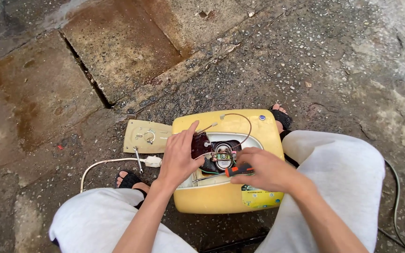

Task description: The person sits on the ground and uses a screwdriver to work on the internal components of a yellow appliance. They manipulate wires and parts inside the open casing, occasionally picking up and placing down a small component.

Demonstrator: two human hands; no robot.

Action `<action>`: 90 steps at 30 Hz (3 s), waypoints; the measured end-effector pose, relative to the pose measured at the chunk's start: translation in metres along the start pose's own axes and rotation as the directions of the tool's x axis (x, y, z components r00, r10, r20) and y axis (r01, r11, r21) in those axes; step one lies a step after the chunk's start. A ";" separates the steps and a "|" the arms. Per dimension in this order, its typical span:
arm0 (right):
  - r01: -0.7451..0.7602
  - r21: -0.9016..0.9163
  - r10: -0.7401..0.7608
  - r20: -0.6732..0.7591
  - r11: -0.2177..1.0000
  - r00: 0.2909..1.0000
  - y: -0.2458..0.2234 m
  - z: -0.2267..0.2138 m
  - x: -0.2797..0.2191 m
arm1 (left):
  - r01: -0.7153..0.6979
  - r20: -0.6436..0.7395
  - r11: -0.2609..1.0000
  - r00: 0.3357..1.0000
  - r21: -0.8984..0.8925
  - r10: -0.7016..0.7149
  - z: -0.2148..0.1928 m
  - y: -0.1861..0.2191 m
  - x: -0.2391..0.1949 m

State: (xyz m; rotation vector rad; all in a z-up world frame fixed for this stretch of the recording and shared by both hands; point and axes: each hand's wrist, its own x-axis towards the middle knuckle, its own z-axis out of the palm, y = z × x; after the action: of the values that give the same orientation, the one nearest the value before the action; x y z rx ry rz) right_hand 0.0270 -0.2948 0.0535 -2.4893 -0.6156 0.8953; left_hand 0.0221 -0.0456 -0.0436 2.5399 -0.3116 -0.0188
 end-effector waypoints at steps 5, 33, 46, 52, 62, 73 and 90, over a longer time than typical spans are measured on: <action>-0.062 0.213 0.139 -0.371 0.975 0.918 0.026 -0.020 0.006 | -0.033 -0.003 0.997 0.999 -0.075 0.033 -0.010 0.003 0.002; 0.103 0.732 0.241 -0.349 0.673 0.906 0.010 -0.039 0.048 | 0.608 0.623 0.153 0.724 -0.779 0.294 0.019 -0.030 -0.019; -0.144 0.017 0.145 -0.208 0.989 0.967 0.004 -0.034 0.064 | 0.322 0.354 0.947 0.889 -0.025 -0.292 -0.024 -0.033 0.017; -0.274 -0.153 0.287 0.065 0.949 0.956 0.000 -0.034 0.056 | 0.173 0.350 0.982 0.917 0.079 -0.190 -0.013 -0.028 0.015; -0.308 -0.096 0.320 0.167 0.947 0.933 0.017 -0.038 0.031 | 0.238 0.292 0.971 0.928 0.008 -0.230 0.010 -0.033 0.026; -0.196 -0.106 0.182 -0.135 0.975 0.974 0.012 -0.041 0.024 | 0.335 0.234 0.939 0.921 -0.074 -0.311 0.017 -0.032 0.036; -0.182 -0.134 0.157 -0.183 0.974 0.971 0.021 -0.026 0.040 | 0.273 0.072 0.954 0.961 -0.127 -0.266 0.002 -0.026 0.035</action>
State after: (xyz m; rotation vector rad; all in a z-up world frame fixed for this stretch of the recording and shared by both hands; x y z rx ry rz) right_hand 0.0777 -0.2966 0.0411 -2.7533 -0.4312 0.7053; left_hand 0.0615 -0.0330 -0.0577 2.4295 0.0184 -0.2074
